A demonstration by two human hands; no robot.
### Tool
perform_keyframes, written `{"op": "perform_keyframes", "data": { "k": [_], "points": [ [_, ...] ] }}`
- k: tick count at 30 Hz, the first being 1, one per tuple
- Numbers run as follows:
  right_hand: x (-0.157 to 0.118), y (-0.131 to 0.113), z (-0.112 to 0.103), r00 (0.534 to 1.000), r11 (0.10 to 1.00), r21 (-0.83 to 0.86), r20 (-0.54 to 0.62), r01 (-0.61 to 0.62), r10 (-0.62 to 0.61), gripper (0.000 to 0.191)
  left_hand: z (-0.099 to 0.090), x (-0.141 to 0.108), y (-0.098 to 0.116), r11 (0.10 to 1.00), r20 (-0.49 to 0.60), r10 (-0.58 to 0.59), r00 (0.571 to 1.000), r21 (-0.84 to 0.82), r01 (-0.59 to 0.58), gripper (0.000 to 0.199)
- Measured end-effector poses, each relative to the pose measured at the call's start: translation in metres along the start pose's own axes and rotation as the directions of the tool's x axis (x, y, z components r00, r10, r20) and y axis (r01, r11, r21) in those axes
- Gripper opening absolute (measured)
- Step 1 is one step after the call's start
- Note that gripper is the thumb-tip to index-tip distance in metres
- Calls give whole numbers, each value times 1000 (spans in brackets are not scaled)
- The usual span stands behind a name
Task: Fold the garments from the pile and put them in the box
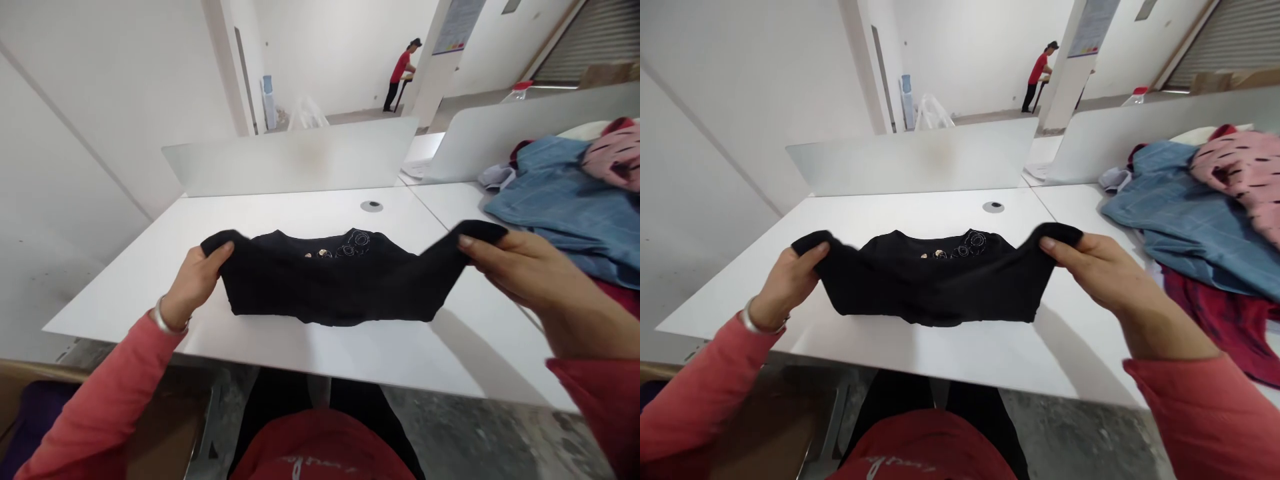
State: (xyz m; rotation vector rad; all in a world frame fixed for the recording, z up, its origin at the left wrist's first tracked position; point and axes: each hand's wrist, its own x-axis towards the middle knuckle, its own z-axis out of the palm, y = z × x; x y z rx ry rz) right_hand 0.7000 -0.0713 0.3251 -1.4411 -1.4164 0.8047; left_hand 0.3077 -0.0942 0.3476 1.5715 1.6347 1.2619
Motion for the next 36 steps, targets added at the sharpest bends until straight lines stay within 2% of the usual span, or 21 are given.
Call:
{"op": "perform_keyframes", "data": {
  "k": [3, 5, 7, 9, 11, 15, 18, 20, 21, 22, 24, 25, 27, 30, 33, 35, 36],
  "points": [
    [37, 12, 23, 991, 950, 286, 88, -126, 105, 26, 22, 45, -18, 962, 80, -54, 995, -263, 73, 37],
    [57, 24, 39, 975, 913, 347, 139, -213, 175, 19, 37, 68, -36, 929, 126, -125, 984, -333, 161, 37],
    [69, 37, 54, 946, 890, 325, 168, -320, 279, 15, 51, 84, -55, 909, 159, -219, 963, -326, 260, 34],
    [76, 51, 66, 916, 889, 226, 152, -398, 372, 14, 61, 93, -71, 899, 181, -321, 930, -250, 359, 31],
    [79, 63, 71, 909, 908, 83, 123, -410, 399, 17, 66, 97, -83, 910, 182, -370, 911, -128, 395, 31],
    [81, 76, 65, 922, 927, -131, 128, -350, 366, 29, 60, 101, -89, 950, 144, -281, 949, 185, 253, 44],
    [86, 72, 59, 961, 906, -351, 54, -235, 270, 38, 57, 103, -75, 894, 105, -103, 989, 446, 46, 52],
    [89, 61, 61, 992, 853, -515, 38, -84, 121, 41, 64, 100, -56, 815, 201, 67, 977, 554, -170, 46],
    [90, 53, 64, 997, 818, -576, 72, 13, 35, 40, 71, 98, -46, 771, 293, 146, 945, 565, -294, 40],
    [91, 44, 70, 990, 780, -613, 132, 121, -50, 37, 79, 95, -37, 727, 396, 211, 894, 547, -414, 34],
    [93, 26, 87, 937, 689, -641, 300, 338, -180, 32, 100, 92, -23, 650, 575, 289, 766, 469, -598, 28],
    [93, 18, 98, 897, 642, -637, 390, 426, -209, 31, 110, 91, -20, 622, 634, 298, 713, 438, -649, 27],
    [95, 9, 119, 809, 574, -601, 549, 556, -209, 32, 130, 93, -23, 602, 700, 260, 666, 421, -678, 30],
    [100, 12, 144, 699, 522, -541, 698, 659, -158, 37, 148, 100, -41, 632, 719, 175, 673, 442, -637, 38],
    [104, 26, 154, 660, 514, -504, 729, 695, -178, 38, 153, 105, -58, 667, 703, 180, 688, 427, -610, 46],
    [101, 33, 153, 653, 500, -472, 701, 726, -286, 36, 153, 103, -63, 674, 681, 220, 699, 412, -614, 50],
    [98, 35, 151, 635, 480, -449, 685, 754, -357, 31, 153, 101, -64, 667, 669, 247, 701, 408, -624, 49]
  ]
}}
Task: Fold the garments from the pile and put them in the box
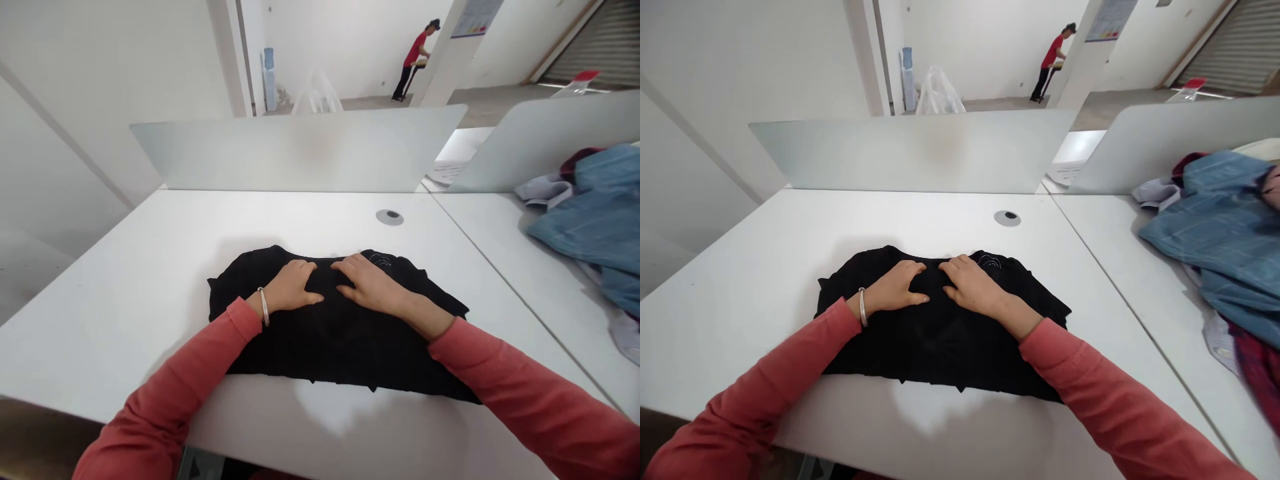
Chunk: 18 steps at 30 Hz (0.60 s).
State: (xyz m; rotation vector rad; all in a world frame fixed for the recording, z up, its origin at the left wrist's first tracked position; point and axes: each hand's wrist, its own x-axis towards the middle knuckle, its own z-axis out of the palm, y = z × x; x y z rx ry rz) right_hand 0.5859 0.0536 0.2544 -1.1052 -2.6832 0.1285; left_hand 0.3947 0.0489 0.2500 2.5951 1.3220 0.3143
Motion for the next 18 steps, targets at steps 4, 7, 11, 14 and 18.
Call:
{"op": "perform_keyframes", "data": {
  "k": [4, 7, 11, 14, 18],
  "points": [
    [-21, -11, -5, 963, 972, -72, -137, 222, -230, 16, 4, -12, 10, 969, -105, 184, 977, 185, -163, 16],
    [-36, -19, -9, 913, 920, -158, -147, 359, -381, 27, 9, -21, 18, 848, -143, 427, 893, 405, -341, 18],
    [-49, -22, -12, 881, 879, -215, -125, 425, -456, 23, 12, -27, 22, 750, -202, 579, 790, 512, -419, 24],
    [-48, -18, -16, 891, 895, -167, -124, 414, -436, 23, 10, -25, 20, 761, -226, 579, 784, 495, -419, 24],
    [-28, -4, -19, 968, 977, 5, -138, 213, -210, 19, 6, -16, 16, 874, -290, 390, 874, 414, -253, 21]
  ]
}}
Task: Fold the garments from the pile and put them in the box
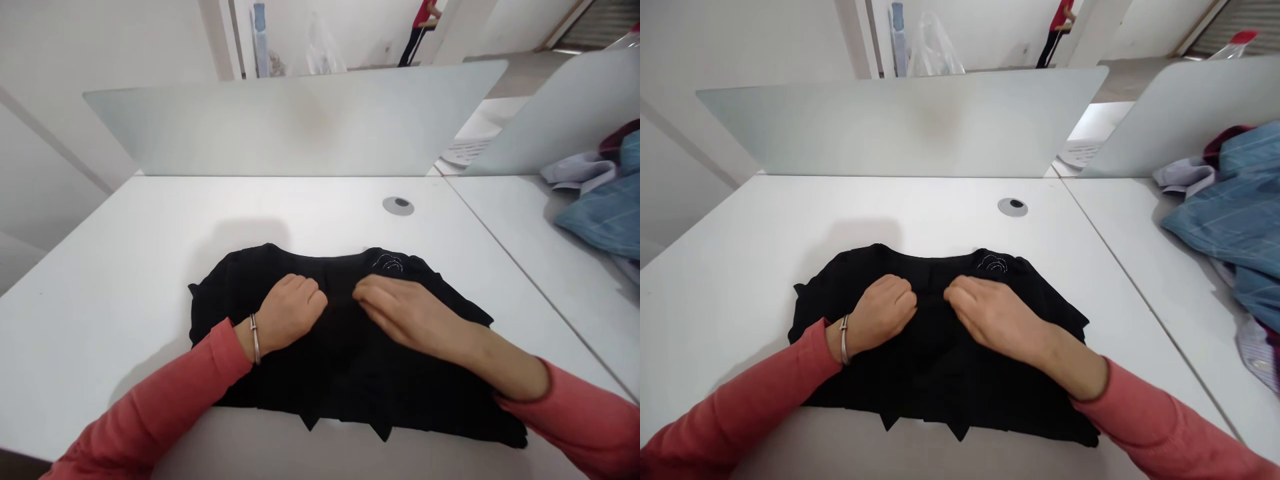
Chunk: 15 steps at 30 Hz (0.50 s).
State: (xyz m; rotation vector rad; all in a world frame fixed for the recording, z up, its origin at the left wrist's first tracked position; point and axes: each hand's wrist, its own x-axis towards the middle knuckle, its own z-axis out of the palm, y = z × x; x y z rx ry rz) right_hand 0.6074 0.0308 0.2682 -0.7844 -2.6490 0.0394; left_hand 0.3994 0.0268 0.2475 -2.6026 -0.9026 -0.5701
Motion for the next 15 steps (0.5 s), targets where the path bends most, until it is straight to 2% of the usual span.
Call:
{"op": "perform_keyframes", "data": {
  "k": [2, 4, 7, 9, 12, 15],
  "points": [
    [11, 11, 3, 985, 987, 8, 55, -162, 162, 15, 2, 6, -5, 989, 85, -143, 986, -25, 145, 16],
    [22, 21, 8, 943, 956, -26, 156, -293, 293, 13, 4, 12, -10, 971, 226, -218, 949, -50, 235, 13],
    [32, 29, 16, 873, 919, -53, 294, -392, 389, 13, 10, 22, -21, 959, 412, -211, 887, -89, 270, 11],
    [34, 30, 20, 853, 910, -61, 327, -410, 407, 12, 14, 28, -29, 956, 487, -184, 854, -114, 271, 13],
    [33, 28, 21, 833, 892, -106, 322, -440, 449, 15, 18, 35, -39, 957, 540, -152, 828, -131, 261, 18],
    [33, 27, 20, 807, 862, -130, 306, -491, 506, 19, 21, 39, -44, 965, 539, -145, 830, -109, 239, 22]
  ]
}}
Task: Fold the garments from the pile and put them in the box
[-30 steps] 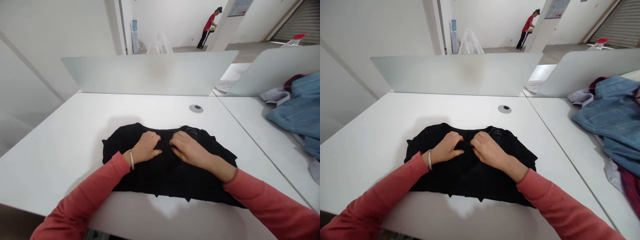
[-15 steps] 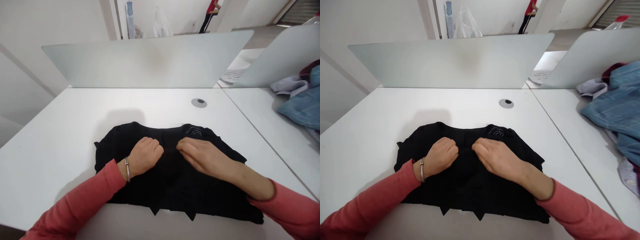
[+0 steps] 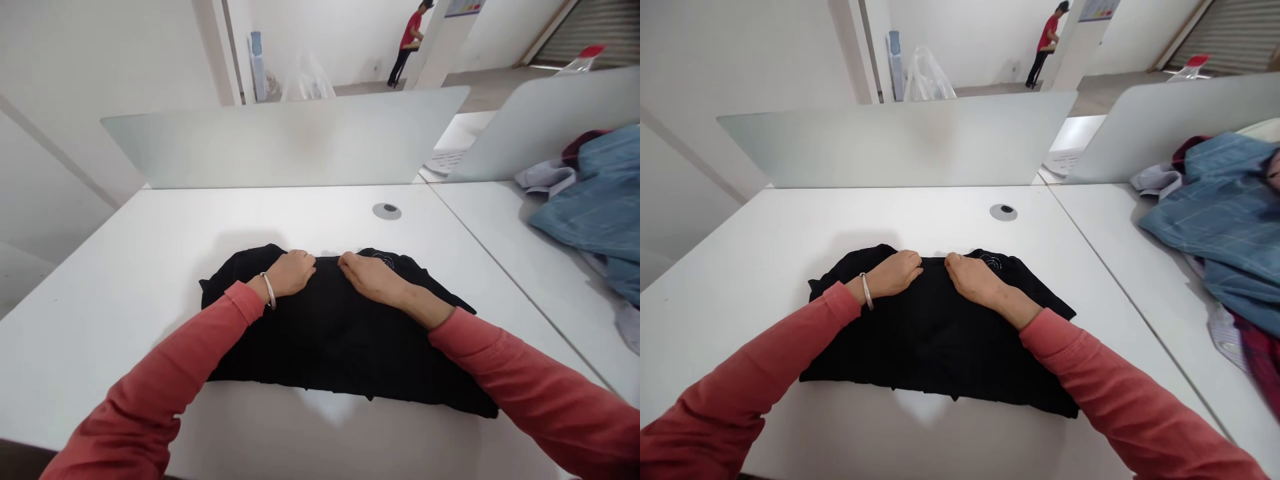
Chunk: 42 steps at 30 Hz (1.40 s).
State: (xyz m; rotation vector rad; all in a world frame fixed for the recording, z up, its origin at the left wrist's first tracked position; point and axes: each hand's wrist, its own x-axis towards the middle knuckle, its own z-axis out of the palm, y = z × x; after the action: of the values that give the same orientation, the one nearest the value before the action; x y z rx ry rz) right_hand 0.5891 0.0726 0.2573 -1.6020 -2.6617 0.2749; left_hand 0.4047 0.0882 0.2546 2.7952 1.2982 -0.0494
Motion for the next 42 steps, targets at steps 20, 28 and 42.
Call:
{"op": "perform_keyframes", "data": {
  "k": [20, 28, 42],
  "points": [
    [-38, 39, -21, 896, 989, 123, -426, -82, 127, 30, 10, -7, -1, 984, -198, -13, 980, 172, 48, 19],
    [-107, 100, 4, 718, 482, 812, -117, -329, 686, 45, -30, -60, 92, 978, -303, 204, 931, 95, -184, 24],
    [-60, 99, 6, 891, 605, 722, 35, -335, 452, 80, 30, -52, 215, 954, -415, 20, 909, 280, 107, 33]
  ]
}}
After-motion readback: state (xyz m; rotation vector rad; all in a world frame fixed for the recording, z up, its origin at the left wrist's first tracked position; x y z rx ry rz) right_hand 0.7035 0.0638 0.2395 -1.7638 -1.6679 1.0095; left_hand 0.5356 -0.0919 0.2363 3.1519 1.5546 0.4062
